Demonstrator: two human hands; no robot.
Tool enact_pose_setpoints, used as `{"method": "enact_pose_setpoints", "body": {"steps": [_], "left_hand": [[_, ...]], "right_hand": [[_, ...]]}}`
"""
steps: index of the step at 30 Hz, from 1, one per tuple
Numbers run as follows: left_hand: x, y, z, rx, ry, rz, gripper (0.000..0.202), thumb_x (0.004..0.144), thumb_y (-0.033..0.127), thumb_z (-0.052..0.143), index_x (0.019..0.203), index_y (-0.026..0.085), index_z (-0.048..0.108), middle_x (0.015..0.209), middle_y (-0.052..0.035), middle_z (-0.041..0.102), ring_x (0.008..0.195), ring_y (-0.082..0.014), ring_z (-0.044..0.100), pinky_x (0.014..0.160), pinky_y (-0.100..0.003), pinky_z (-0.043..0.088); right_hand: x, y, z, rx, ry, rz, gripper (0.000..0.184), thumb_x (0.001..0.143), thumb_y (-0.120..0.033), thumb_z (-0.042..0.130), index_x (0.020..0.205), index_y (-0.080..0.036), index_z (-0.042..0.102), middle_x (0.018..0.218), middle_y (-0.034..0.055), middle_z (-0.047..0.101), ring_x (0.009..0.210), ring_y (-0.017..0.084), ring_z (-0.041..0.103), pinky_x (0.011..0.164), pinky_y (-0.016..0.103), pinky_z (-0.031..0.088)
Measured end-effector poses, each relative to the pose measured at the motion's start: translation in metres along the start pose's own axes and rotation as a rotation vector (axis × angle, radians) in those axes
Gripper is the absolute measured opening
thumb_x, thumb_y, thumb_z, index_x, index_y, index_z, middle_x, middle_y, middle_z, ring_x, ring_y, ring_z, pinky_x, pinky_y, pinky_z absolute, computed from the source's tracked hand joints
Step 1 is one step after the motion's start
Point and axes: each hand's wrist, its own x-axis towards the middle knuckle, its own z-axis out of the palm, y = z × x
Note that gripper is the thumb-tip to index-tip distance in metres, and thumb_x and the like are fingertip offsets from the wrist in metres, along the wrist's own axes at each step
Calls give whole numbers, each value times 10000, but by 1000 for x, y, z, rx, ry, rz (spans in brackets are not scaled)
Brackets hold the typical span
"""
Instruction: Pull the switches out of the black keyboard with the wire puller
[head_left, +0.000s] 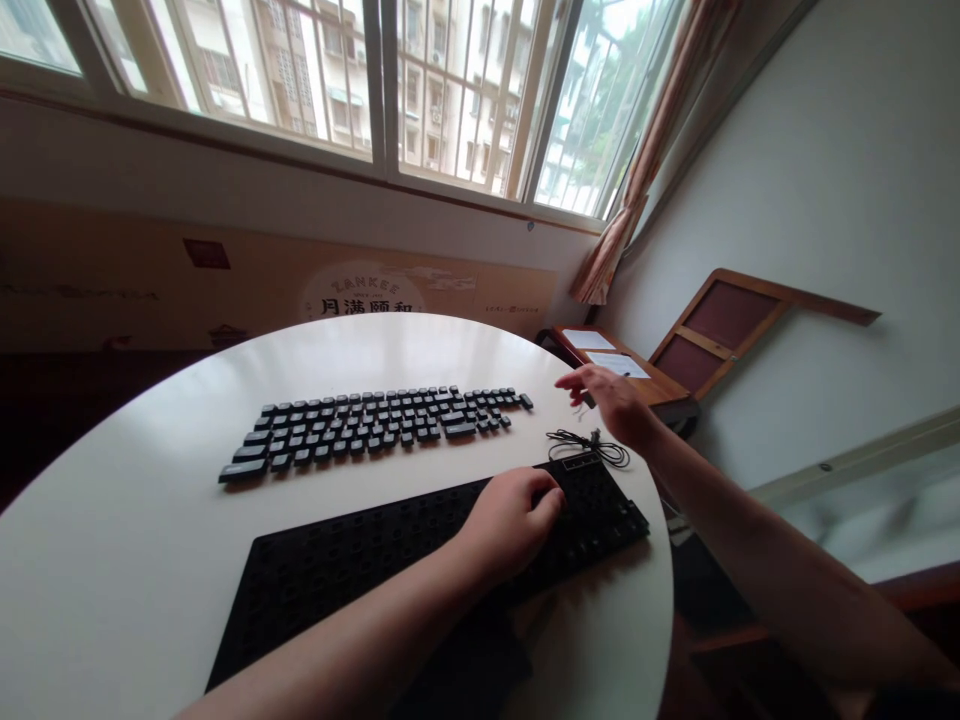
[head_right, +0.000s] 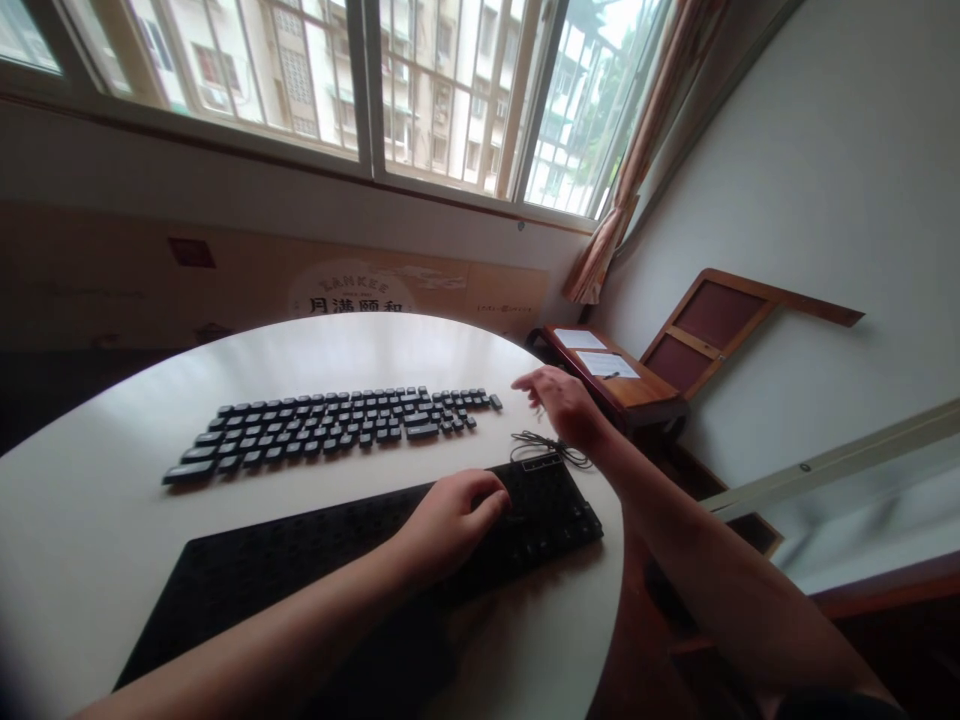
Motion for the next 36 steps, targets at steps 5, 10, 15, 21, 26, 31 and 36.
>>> {"method": "enact_pose_setpoints", "body": {"steps": [5,10,15,21,26,31,36], "left_hand": [[-1,-4,4,158,29,131,207,908,274,537,848,201,721,920,-71,721,936,-247,629,866,-366,487],[-4,-10,11,300,-4,230,152,844,242,635,956,218,734,1151,-72,702,1119,-277,601,1028,-447,450],[-4,-15,15,388,-21,262,186,822,210,644,985,220,733,1228,-82,680,1184,-290,590,1077,-481,429],[-4,-15,15,399,-22,262,191,822,212,643,991,234,727,1226,-75,681,1191,-295,589,1073,-485,434],[-3,-14,15,398,-29,257,186,827,215,638,991,234,723,1214,-73,684,1192,-297,588,1071,-493,433],[-3,-14,15,403,-33,252,191,827,219,639,1000,232,719,1223,-74,680,1199,-299,583,1073,-502,429],[-4,-16,16,412,-27,248,197,830,214,633,1008,238,715,1227,-73,675,1219,-296,572,1071,-494,426]], "right_hand": [[-69,-4,-48,343,-150,415,693,929,-750,369,1023,-138,683,558,14,569,489,126,557,501,235,476],[-112,11,-40,483,-136,531,541,812,-699,640,756,-173,528,470,-79,406,384,66,432,446,213,503],[-119,23,-21,501,-6,525,601,777,-764,616,699,-191,452,471,-103,324,353,42,327,395,232,515],[-114,30,-14,446,-18,525,597,790,-764,593,701,-196,432,485,-96,340,339,59,376,317,216,454],[-111,34,-16,487,-102,533,592,792,-743,616,696,-196,410,509,-105,315,346,42,328,337,233,482],[-117,40,-13,353,-108,485,557,860,-724,534,738,-189,436,546,-78,381,365,66,424,333,189,377],[-130,34,-8,69,-60,294,474,961,-598,458,775,-171,542,539,-44,397,453,85,420,426,200,350]]}}
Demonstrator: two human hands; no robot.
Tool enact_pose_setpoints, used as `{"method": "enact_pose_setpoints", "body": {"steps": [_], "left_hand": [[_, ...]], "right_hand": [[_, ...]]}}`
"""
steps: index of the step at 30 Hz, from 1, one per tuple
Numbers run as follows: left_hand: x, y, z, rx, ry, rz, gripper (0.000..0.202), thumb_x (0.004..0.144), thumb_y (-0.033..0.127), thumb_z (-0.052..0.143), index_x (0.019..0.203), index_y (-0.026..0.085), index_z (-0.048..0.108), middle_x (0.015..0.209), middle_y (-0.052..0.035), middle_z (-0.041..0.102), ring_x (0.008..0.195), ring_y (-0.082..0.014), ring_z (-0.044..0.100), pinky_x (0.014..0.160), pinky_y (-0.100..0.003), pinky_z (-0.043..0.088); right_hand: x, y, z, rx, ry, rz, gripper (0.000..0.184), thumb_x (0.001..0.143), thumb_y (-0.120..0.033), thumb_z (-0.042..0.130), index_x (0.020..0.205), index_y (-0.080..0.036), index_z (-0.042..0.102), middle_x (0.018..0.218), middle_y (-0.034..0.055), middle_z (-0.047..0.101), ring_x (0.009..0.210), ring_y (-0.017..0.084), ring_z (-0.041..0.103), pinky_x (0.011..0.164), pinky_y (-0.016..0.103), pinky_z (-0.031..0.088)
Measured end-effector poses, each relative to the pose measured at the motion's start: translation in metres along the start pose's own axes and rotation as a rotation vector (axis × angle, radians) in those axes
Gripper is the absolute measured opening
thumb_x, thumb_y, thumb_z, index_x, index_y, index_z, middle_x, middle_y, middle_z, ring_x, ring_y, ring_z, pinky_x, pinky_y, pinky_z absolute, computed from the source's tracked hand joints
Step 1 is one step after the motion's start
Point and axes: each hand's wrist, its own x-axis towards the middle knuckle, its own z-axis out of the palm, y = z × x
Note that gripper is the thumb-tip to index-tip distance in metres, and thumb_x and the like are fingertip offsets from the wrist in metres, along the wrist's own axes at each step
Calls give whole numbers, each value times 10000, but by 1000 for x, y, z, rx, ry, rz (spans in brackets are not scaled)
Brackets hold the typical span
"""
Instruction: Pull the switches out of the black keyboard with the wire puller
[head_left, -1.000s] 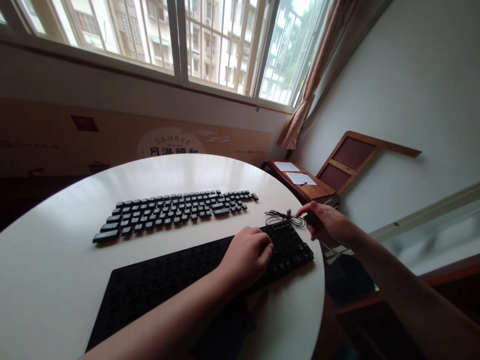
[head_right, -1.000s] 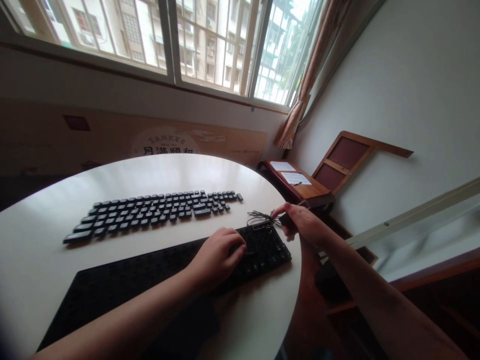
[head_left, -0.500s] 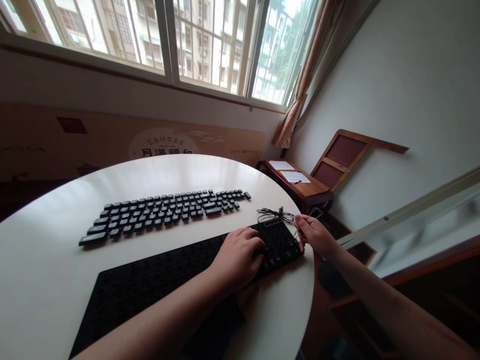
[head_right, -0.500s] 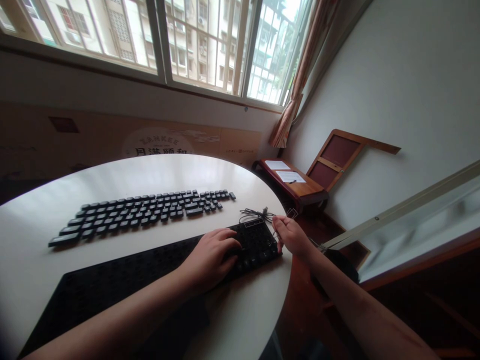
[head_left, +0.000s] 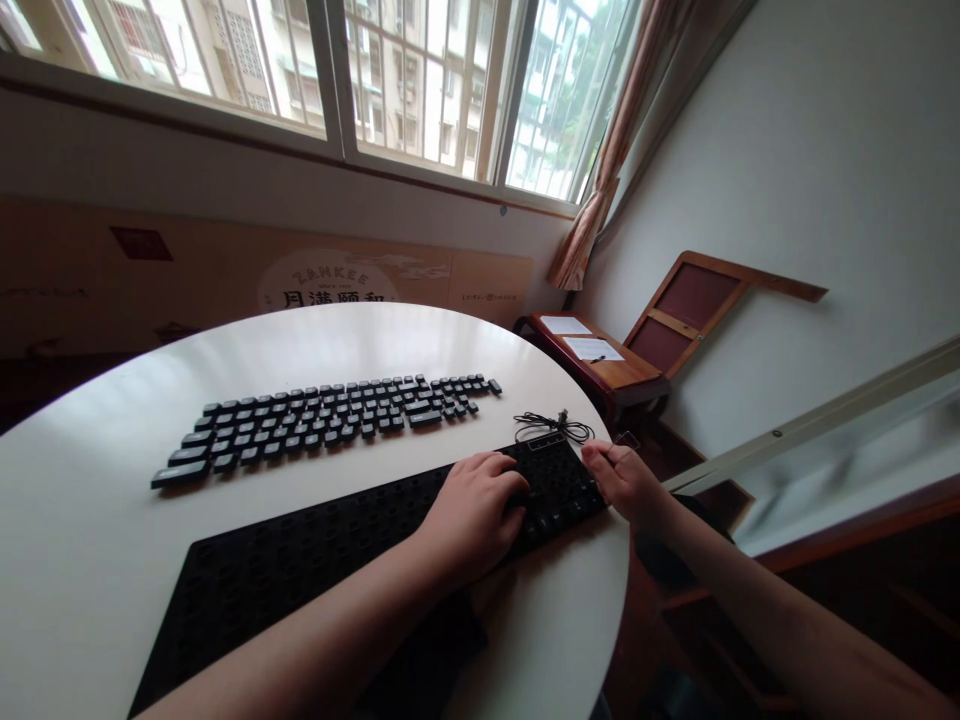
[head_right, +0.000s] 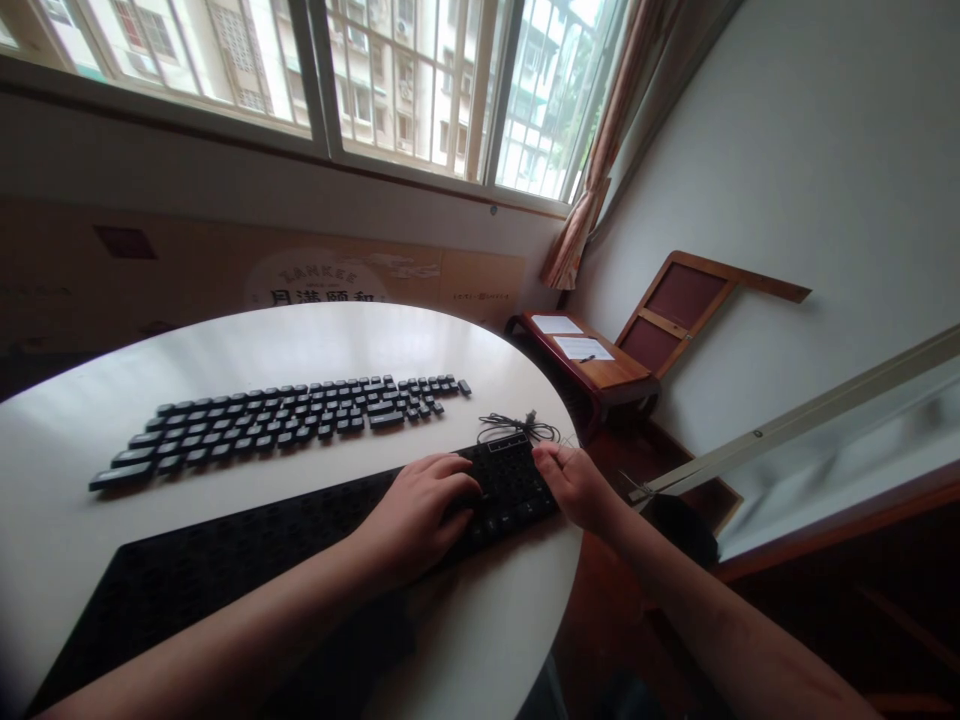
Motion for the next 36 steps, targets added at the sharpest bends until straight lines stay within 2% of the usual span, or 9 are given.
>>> {"method": "enact_pose_setpoints", "body": {"steps": [3,8,13,15,18,23,26,32,36], "left_hand": [[0,0,0,2,1,3,192,830,216,634,1003,241,714,1223,-69,676,1216,-289,574,1068,-486,426],[1,0,0,-8,-1,-4,199,820,209,648,1004,245,715,1221,-66,677,1212,-283,577,1071,-481,423],[0,2,-2,-35,-10,-33,152,858,249,642,987,232,722,1217,-71,682,1201,-290,581,1079,-484,415],[1,5,-6,-91,0,-60,164,903,325,614,975,222,719,1194,-77,690,1167,-286,593,1066,-482,424],[2,9,-13,-221,36,-54,230,936,396,574,995,212,699,1149,-83,697,1116,-263,600,1031,-439,448],[1,14,-20,-344,77,46,247,986,328,442,939,201,648,1056,-76,687,1039,-225,586,981,-381,464],[0,13,-17,-364,77,20,247,989,308,402,928,203,617,1019,-74,657,1012,-219,575,955,-370,473],[2,6,-11,-418,105,-37,262,1000,339,356,917,203,563,968,-63,607,935,-208,556,904,-366,468],[3,5,-12,-520,120,-71,265,991,387,391,916,200,563,934,-52,601,896,-204,547,872,-356,462]], "right_hand": [[-6,0,5,-50,96,-72,473,949,-585,492,745,-165,567,544,-30,391,494,93,400,460,211,357],[-3,9,12,365,234,86,503,909,-658,521,720,-196,459,552,-61,358,412,68,331,367,192,324],[-2,3,7,586,397,50,508,896,-636,566,687,-201,407,555,-76,350,407,75,412,430,233,488],[-8,-7,8,547,360,-26,482,932,-586,552,688,-189,428,588,-63,388,434,77,467,464,228,498],[-18,-29,15,410,166,-165,443,982,-526,505,712,-177,482,626,-26,484,498,92,543,473,194,437],[-24,-69,27,179,-81,-324,505,993,-594,428,737,-177,553,596,14,555,492,99,468,489,213,376],[-24,-75,26,128,-83,-362,527,1004,-602,378,747,-183,567,591,19,540,513,118,482,508,235,382],[-21,-74,9,-49,187,-442,622,1038,-566,243,642,-187,536,595,39,492,545,142,458,538,278,369],[0,-91,-1,-351,37,-617,417,1041,-430,369,910,-193,686,902,97,614,860,201,573,804,328,473]]}}
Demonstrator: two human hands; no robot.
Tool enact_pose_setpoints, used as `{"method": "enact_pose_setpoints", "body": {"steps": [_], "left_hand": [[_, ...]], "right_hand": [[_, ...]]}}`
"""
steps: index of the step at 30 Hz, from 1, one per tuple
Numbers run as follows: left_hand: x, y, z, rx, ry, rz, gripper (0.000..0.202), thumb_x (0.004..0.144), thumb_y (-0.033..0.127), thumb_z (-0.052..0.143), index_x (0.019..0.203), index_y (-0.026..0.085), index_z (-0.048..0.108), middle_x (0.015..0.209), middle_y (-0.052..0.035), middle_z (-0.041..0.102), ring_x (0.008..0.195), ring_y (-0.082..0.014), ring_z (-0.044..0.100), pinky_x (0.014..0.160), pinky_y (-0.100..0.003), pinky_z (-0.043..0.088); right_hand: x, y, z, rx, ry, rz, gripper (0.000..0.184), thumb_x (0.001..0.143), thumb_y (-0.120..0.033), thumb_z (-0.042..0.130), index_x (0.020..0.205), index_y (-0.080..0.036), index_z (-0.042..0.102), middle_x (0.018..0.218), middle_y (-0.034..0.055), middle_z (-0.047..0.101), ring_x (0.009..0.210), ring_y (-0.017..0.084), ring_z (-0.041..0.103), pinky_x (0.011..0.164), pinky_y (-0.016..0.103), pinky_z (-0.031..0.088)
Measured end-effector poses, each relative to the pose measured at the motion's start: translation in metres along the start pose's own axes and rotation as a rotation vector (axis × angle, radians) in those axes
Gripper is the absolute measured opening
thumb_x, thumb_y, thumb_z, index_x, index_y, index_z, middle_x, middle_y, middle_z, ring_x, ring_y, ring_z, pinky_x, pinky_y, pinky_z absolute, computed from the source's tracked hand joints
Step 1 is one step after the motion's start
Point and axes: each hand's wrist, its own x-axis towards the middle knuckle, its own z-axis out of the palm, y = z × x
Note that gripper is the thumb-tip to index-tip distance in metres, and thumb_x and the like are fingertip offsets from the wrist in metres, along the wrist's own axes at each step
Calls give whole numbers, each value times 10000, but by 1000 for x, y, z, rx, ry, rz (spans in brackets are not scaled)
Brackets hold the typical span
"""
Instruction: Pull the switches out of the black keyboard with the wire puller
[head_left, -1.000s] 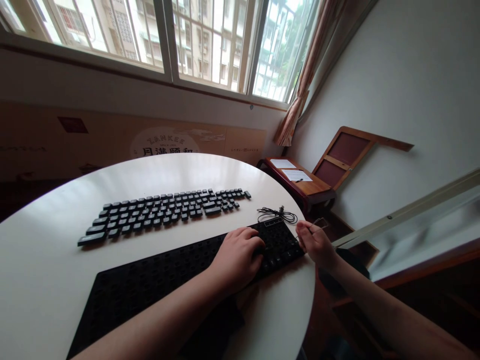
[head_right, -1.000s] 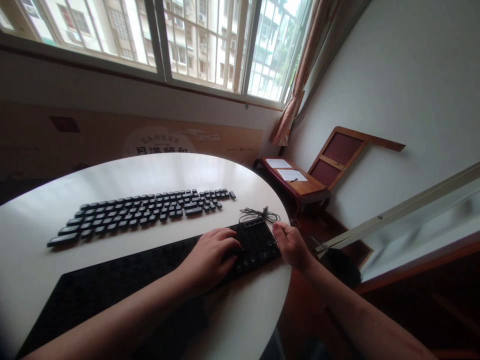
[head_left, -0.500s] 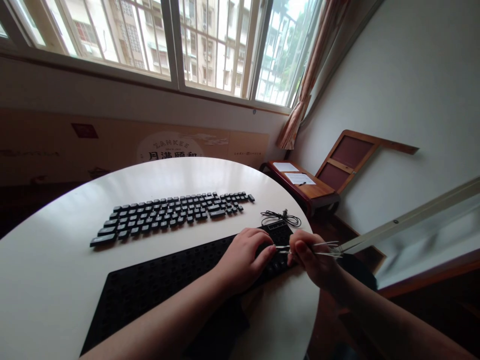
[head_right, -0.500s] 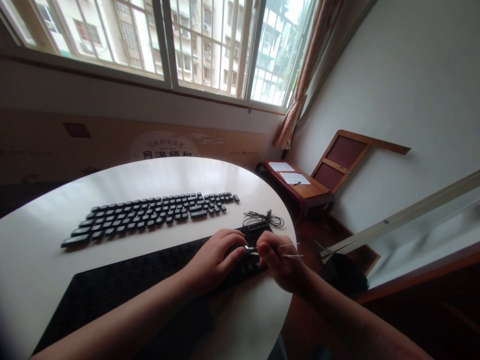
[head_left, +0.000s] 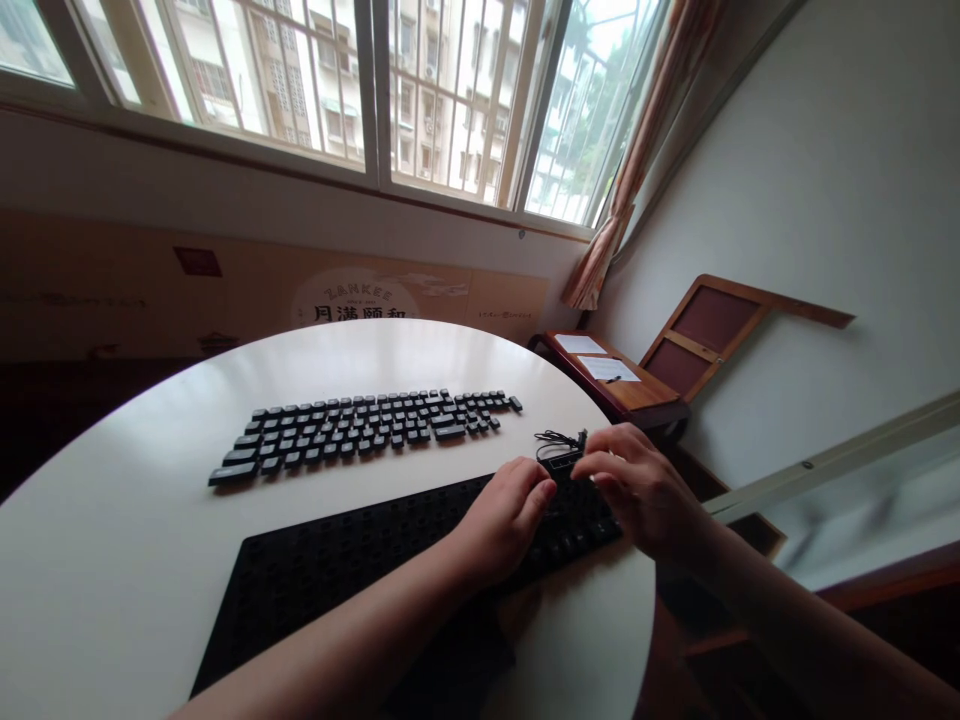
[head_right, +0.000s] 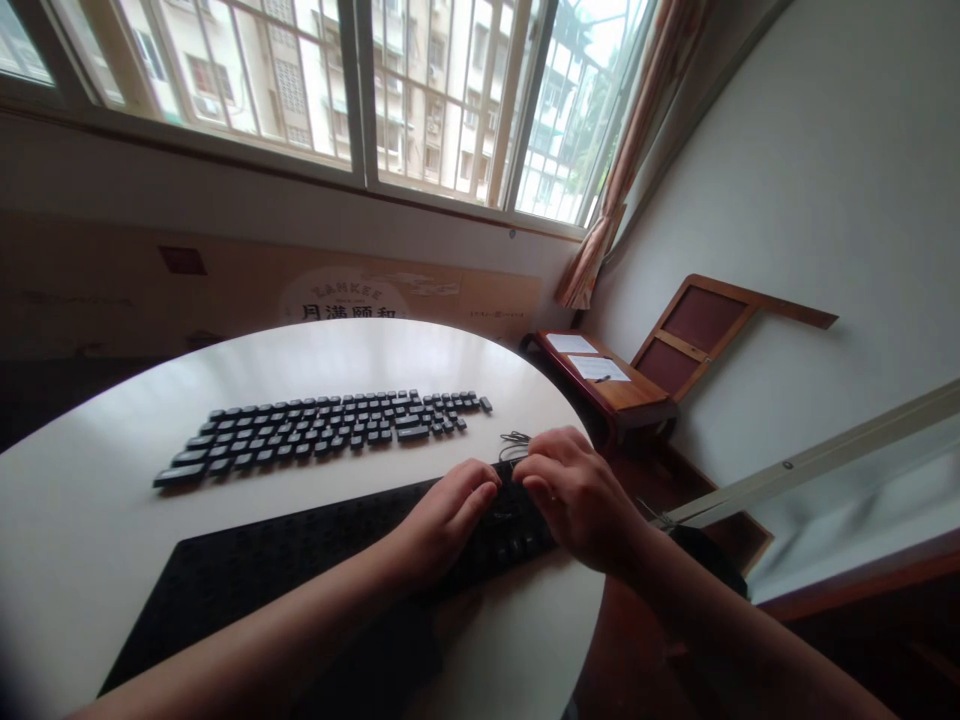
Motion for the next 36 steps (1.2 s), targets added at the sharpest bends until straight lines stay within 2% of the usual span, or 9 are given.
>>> {"method": "enact_pose_setpoints", "body": {"steps": [2,4,11,15,21,25,30,34,36], "left_hand": [[0,1,-1,-53,19,-30,284,989,414,401,916,195,567,903,-46,597,858,-199,542,833,-343,467],[0,1,-1,-98,34,-55,316,992,439,396,896,189,564,867,-40,588,823,-193,535,796,-332,470],[4,-1,-3,-206,81,-85,384,981,505,374,875,190,566,858,-34,609,824,-188,551,800,-312,463],[5,0,-5,-163,63,-213,390,971,485,366,904,186,608,881,-40,667,851,-205,593,810,-320,463],[4,6,-6,-60,-64,-240,306,925,386,473,864,179,690,870,-47,723,848,-232,641,781,-319,461],[4,4,-5,-41,-66,-227,303,921,350,467,857,181,710,870,-45,733,847,-231,649,792,-320,464],[4,2,-4,-37,-68,-215,323,923,349,454,850,184,722,860,-41,734,831,-218,650,795,-309,474],[4,3,-4,-25,-87,-219,307,917,351,475,850,187,726,863,-38,739,831,-219,653,792,-306,481],[4,3,-4,-18,-86,-221,303,921,351,481,848,188,726,870,-36,740,842,-220,657,800,-308,481]], "right_hand": [[12,3,1,45,-113,-58,308,1041,-322,398,1114,-197,671,997,97,626,911,182,592,836,300,492],[19,6,7,118,-209,-87,288,1037,-270,420,1206,-196,642,973,82,632,842,148,603,778,253,504],[33,21,18,231,-221,2,208,926,-333,650,1053,-179,713,856,52,633,716,124,574,676,229,490],[62,59,25,232,-315,122,266,879,-389,683,1017,-171,747,837,49,657,661,113,543,620,220,456],[104,111,72,-31,-480,268,239,828,-284,691,1024,-183,782,871,40,720,741,137,614,717,232,445],[111,118,93,-76,-507,277,246,830,-269,681,1037,-188,786,903,41,737,780,160,642,728,238,444],[113,122,101,-68,-515,265,254,838,-276,676,1051,-190,784,905,34,741,791,164,659,738,241,452],[113,117,97,-65,-497,244,291,827,-273,694,1094,-182,767,911,44,733,826,174,657,789,262,470],[109,110,85,-68,-413,203,302,845,-279,680,1119,-174,754,951,64,723,875,188,653,848,291,479]]}}
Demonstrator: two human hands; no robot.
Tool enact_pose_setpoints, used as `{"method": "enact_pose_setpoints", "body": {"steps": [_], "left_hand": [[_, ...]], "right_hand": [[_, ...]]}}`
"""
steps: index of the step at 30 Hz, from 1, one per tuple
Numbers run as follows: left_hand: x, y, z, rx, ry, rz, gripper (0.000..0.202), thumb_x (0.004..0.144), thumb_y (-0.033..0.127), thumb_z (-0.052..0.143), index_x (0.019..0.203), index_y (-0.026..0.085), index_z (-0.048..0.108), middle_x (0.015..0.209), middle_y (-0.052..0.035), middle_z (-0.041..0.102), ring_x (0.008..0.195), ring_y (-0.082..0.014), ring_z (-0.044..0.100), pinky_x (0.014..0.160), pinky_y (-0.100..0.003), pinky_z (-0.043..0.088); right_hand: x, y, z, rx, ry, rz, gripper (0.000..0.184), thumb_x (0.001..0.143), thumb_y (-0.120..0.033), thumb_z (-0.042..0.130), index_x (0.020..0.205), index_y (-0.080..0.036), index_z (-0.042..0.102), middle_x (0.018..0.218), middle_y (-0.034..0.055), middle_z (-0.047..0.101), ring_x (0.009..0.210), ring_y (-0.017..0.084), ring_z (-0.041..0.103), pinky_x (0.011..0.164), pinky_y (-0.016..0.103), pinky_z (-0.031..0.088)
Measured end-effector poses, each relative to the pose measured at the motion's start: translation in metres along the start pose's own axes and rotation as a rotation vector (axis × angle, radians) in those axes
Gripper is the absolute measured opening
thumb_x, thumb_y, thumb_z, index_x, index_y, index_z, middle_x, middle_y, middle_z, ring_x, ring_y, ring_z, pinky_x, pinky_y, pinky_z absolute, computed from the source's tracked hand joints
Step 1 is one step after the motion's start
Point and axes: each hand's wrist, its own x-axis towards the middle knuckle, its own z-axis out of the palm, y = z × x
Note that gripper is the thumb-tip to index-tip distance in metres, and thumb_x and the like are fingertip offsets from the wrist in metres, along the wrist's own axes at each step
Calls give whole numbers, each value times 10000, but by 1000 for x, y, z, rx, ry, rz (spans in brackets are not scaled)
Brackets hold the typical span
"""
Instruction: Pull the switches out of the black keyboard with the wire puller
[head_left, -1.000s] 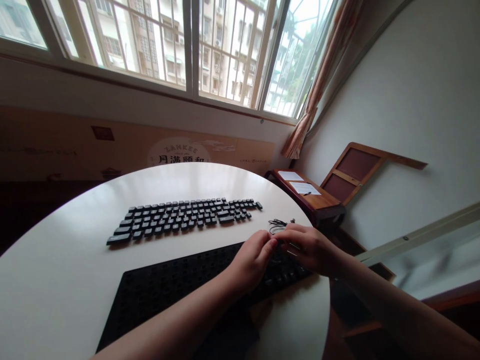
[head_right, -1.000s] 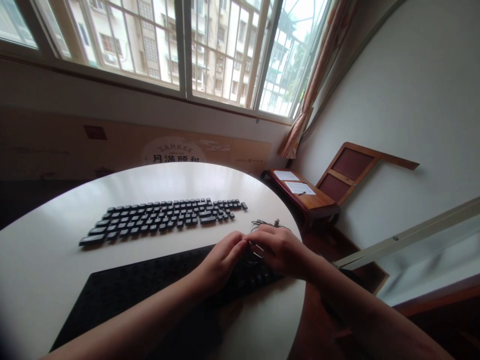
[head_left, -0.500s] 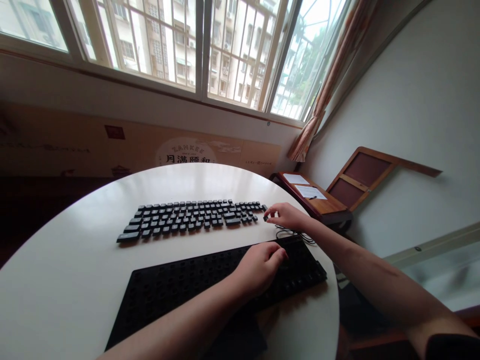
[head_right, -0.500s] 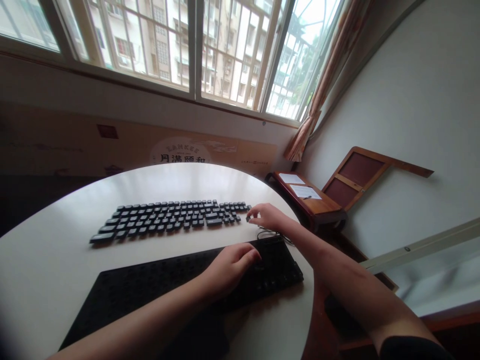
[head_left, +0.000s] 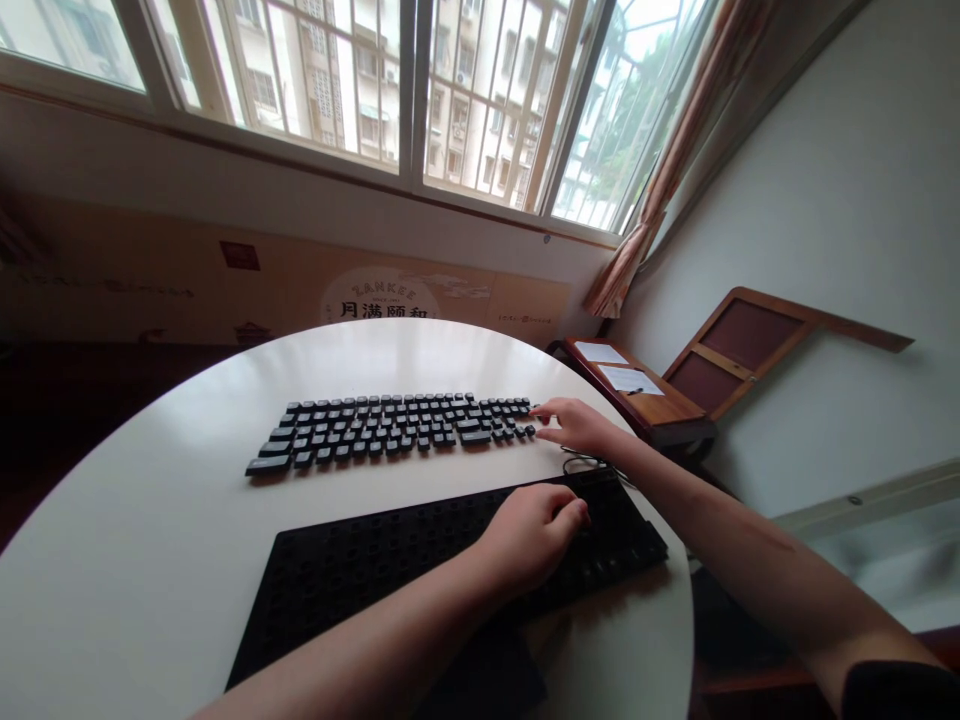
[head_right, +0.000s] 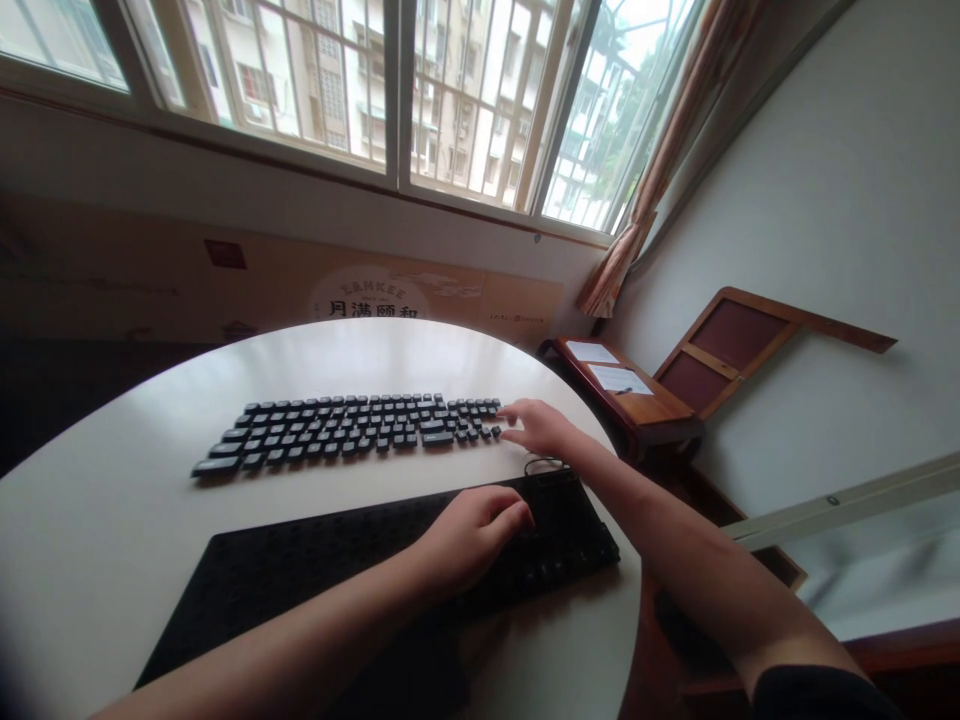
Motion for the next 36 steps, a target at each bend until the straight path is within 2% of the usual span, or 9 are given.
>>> {"method": "enact_pose_setpoints", "body": {"steps": [3,5,9,11,13,17,20,26,36], "left_hand": [[0,-1,0,15,-8,8,290,924,343,492,850,188,725,876,-40,742,857,-220,662,800,-310,481],[0,-2,1,47,-20,36,262,919,332,510,857,193,723,884,-41,741,869,-220,663,801,-312,484],[-2,-3,3,256,16,164,227,920,298,522,863,201,718,909,-61,724,879,-226,644,803,-336,493],[-3,-2,3,383,49,241,221,918,276,522,849,200,717,905,-75,715,889,-236,626,816,-356,497],[-4,-2,3,452,60,315,199,906,249,535,852,203,720,928,-76,716,922,-240,617,865,-380,499],[-5,-4,5,517,5,355,177,842,233,626,980,224,738,1185,-88,695,1130,-283,602,1030,-465,458],[-6,-6,7,593,-41,323,287,814,260,670,1093,236,734,1363,-117,618,1296,-334,524,1123,-525,386],[-6,-3,7,663,-89,265,352,879,321,611,1213,267,709,1433,-123,574,1378,-330,465,1191,-542,291],[-4,-4,7,649,-89,251,360,866,329,611,1207,279,715,1426,-110,582,1375,-324,466,1180,-532,306]], "right_hand": [[-34,-6,-26,59,290,-39,296,954,-347,544,1053,-169,759,1019,94,706,941,202,652,912,323,489],[-65,-6,-45,157,459,41,428,1007,-442,432,1007,-166,759,1047,106,694,969,214,649,907,332,504],[-133,-5,-64,540,401,380,641,986,-653,319,1034,-159,724,728,67,653,664,184,642,622,298,534],[-164,-7,-59,785,356,543,641,937,-712,391,1077,-159,683,605,26,589,523,171,605,514,295,518],[-189,-12,-48,965,368,628,571,868,-699,559,1087,-178,638,665,18,618,515,167,616,504,308,543],[-221,-20,-19,1125,434,637,517,743,-515,819,1077,-202,580,818,17,668,695,170,687,687,335,614],[-231,-18,4,1156,502,628,519,766,-544,797,1062,-192,556,823,25,678,755,178,707,763,335,610],[-225,-15,31,1111,688,559,441,857,-599,678,949,-214,483,675,-42,584,554,124,622,564,257,552],[-213,-11,28,1053,595,542,456,888,-642,601,919,-218,435,611,-106,470,387,58,467,586,294,571]]}}
